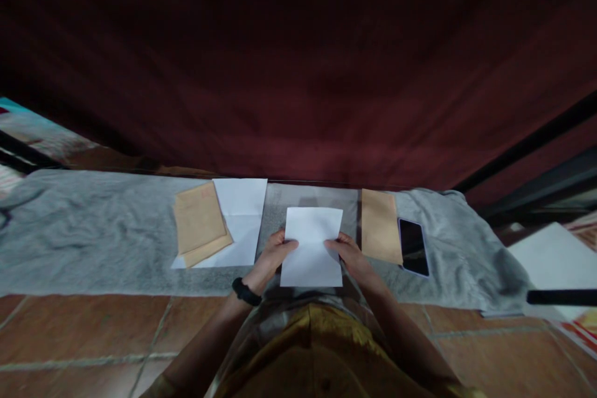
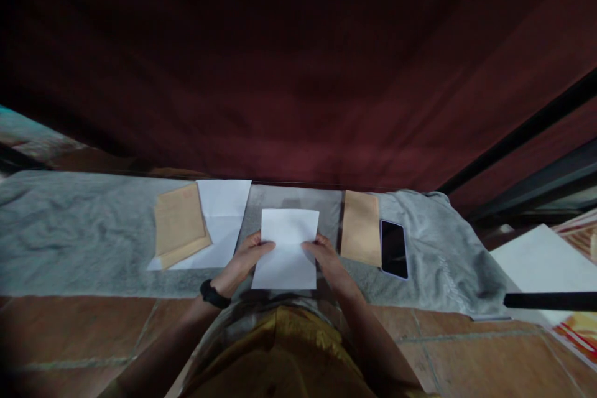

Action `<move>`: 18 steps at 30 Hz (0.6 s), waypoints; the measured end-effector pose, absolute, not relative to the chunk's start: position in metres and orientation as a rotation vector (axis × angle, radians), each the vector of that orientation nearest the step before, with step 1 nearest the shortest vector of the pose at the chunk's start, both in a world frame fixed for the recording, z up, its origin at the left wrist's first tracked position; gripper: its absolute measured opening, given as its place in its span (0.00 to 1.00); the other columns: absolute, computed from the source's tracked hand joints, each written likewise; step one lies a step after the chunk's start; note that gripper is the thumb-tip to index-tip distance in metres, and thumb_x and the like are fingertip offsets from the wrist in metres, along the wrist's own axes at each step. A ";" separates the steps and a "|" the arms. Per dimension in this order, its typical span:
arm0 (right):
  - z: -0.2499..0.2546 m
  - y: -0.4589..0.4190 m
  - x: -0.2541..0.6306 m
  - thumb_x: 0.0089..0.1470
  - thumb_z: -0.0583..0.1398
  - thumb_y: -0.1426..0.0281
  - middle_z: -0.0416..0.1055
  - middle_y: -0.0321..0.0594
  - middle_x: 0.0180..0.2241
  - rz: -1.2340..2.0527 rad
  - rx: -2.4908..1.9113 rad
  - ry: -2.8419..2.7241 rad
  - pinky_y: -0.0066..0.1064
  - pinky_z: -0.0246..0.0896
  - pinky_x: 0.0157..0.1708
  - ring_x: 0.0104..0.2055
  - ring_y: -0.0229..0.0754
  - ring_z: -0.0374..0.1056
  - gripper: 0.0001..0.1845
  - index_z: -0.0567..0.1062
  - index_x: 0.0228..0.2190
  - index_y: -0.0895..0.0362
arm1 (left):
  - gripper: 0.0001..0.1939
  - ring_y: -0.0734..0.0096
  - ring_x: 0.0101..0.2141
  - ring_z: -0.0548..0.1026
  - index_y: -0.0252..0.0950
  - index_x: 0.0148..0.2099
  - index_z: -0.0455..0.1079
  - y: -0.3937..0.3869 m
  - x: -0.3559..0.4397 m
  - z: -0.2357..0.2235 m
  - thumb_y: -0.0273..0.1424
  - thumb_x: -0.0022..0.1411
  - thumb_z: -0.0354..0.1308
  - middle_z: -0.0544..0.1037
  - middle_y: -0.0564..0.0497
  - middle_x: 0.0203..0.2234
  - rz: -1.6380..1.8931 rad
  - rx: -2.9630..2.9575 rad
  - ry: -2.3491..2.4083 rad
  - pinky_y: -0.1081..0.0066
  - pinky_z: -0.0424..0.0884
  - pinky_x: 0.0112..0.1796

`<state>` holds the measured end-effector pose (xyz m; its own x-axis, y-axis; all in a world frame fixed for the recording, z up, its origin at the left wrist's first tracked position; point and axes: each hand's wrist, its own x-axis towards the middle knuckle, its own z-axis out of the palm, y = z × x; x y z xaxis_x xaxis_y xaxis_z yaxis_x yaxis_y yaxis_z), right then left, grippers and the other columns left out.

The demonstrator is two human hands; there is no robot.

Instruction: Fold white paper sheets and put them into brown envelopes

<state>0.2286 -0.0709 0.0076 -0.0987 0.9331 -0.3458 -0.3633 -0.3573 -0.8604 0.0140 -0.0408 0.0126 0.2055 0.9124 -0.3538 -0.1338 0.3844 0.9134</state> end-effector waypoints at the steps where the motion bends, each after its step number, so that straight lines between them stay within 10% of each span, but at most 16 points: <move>1: 0.009 -0.072 0.229 0.40 0.70 0.61 0.80 0.36 0.27 1.658 -1.142 -0.744 0.31 0.65 0.28 0.25 0.42 0.71 0.21 0.82 0.37 0.57 | 0.20 0.67 0.26 0.75 0.31 0.39 0.78 -0.041 0.012 0.013 0.36 0.44 0.70 0.81 0.48 0.29 0.873 0.899 1.103 0.71 0.68 0.29; 18: 0.049 -0.015 0.254 0.42 0.72 0.57 0.75 0.36 0.24 1.190 -1.254 -1.031 0.31 0.63 0.29 0.27 0.41 0.67 0.15 0.80 0.26 0.55 | 0.19 0.63 0.32 0.77 0.35 0.36 0.76 0.005 0.014 0.069 0.46 0.51 0.67 0.81 0.51 0.28 0.984 1.270 1.096 0.70 0.71 0.34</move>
